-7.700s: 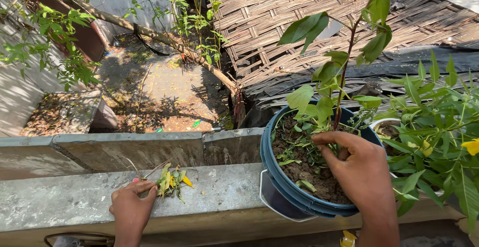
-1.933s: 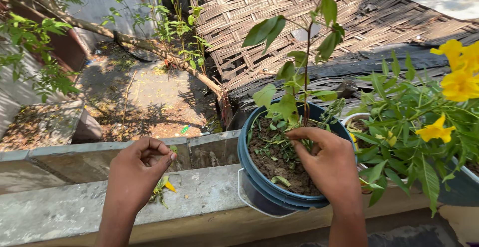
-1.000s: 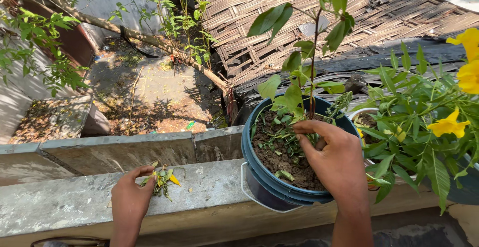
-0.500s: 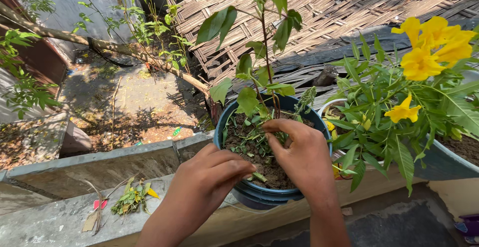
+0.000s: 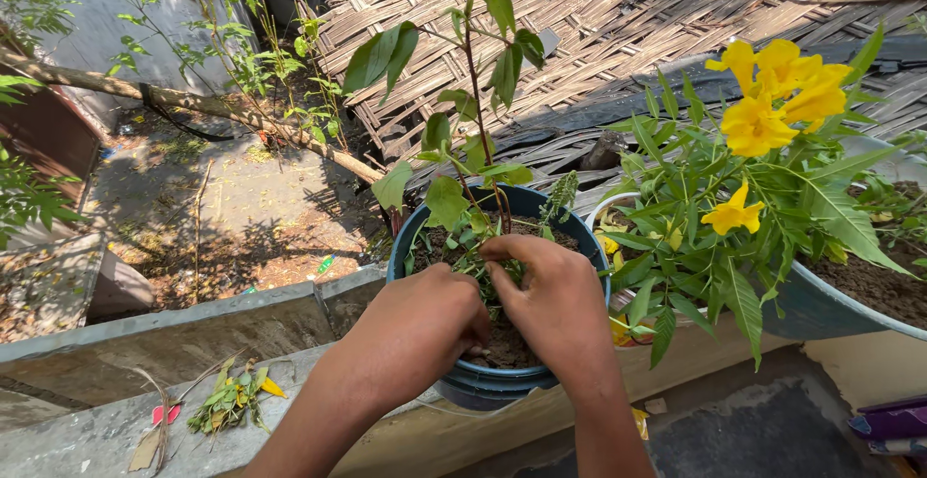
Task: The person removes weeds and dead leaves from a potted plant on a balcony. They pull the unwanted vegetation by hand and place the debris on the concrete ledge beside the pot.
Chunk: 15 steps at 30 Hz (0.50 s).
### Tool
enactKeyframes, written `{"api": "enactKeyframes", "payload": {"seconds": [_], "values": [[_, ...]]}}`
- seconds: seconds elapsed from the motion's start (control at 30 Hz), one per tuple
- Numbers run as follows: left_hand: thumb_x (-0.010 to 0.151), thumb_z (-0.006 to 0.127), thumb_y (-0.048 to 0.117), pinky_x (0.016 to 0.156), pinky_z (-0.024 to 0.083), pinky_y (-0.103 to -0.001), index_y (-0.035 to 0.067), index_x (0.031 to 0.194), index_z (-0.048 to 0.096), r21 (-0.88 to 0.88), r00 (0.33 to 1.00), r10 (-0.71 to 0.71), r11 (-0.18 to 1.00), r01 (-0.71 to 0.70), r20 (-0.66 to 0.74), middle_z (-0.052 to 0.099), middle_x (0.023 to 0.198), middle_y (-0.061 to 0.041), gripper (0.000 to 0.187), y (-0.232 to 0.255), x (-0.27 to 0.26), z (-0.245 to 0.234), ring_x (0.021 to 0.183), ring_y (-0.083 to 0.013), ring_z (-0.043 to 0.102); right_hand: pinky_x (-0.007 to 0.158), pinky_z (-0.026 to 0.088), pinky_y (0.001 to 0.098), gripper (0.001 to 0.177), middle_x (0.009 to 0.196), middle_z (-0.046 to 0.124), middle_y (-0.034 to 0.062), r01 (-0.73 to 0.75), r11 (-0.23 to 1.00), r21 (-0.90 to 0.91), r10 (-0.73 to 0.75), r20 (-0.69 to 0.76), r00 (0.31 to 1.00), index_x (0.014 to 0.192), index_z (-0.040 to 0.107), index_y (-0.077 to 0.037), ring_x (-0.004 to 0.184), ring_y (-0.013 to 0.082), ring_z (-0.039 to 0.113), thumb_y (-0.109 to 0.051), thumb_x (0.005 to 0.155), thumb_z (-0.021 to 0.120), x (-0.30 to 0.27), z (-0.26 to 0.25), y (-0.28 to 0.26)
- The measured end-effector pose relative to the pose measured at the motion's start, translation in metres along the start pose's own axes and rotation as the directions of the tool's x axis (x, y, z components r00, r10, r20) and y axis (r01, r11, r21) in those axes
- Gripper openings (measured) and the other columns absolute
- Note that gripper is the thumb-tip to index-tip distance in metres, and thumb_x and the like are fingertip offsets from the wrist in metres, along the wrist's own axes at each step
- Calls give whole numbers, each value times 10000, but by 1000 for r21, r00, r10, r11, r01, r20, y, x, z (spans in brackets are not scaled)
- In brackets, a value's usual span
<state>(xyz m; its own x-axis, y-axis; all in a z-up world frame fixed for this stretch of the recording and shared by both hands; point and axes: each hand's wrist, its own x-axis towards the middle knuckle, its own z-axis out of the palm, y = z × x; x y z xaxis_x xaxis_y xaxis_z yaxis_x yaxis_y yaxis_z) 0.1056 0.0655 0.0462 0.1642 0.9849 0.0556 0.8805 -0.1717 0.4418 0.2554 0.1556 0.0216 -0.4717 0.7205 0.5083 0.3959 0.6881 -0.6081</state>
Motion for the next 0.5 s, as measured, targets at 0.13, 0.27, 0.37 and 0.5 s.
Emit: {"api": "enactKeyframes", "payload": {"seconds": [0.13, 0.27, 0.37, 0.5], "values": [[749, 717, 68, 829, 533, -453, 95, 824, 764, -32, 995, 88, 995, -90, -46, 719, 868, -100, 93, -8, -3, 0, 956, -322, 657, 719, 581, 360, 193, 997, 789, 87, -64, 998, -7, 65, 34, 997, 1006, 779, -85, 827, 268, 757, -123, 818, 761, 2, 0, -4], [802, 679, 63, 831, 517, -447, 75, 833, 714, -91, 987, 130, 986, -138, -93, 684, 894, -103, 48, -13, -4, 1, 966, -328, 642, 694, 578, 350, 201, 1005, 791, 80, -52, 999, -8, 52, 35, 998, 1012, 779, -87, 795, 252, 756, -118, 815, 757, 2, -2, -5], [828, 662, 51, 858, 516, -426, 55, 853, 695, -193, 980, 163, 964, -182, -111, 684, 897, -115, 41, -16, -6, -2, 934, -323, 660, 692, 579, 351, 212, 1007, 790, 78, -94, 995, -13, 94, 45, 995, 1022, 776, -91, 777, 258, 751, -121, 812, 758, 1, -1, -6], [871, 697, 115, 857, 523, -398, 49, 921, 697, -341, 950, 168, 905, -255, -264, 699, 917, -94, 83, -21, -19, -14, 928, -298, 668, 742, 573, 375, 224, 996, 783, 99, 9, 999, -41, -8, 35, 999, 1028, 772, -82, 877, 289, 754, -125, 809, 767, 1, -2, -8]]}}
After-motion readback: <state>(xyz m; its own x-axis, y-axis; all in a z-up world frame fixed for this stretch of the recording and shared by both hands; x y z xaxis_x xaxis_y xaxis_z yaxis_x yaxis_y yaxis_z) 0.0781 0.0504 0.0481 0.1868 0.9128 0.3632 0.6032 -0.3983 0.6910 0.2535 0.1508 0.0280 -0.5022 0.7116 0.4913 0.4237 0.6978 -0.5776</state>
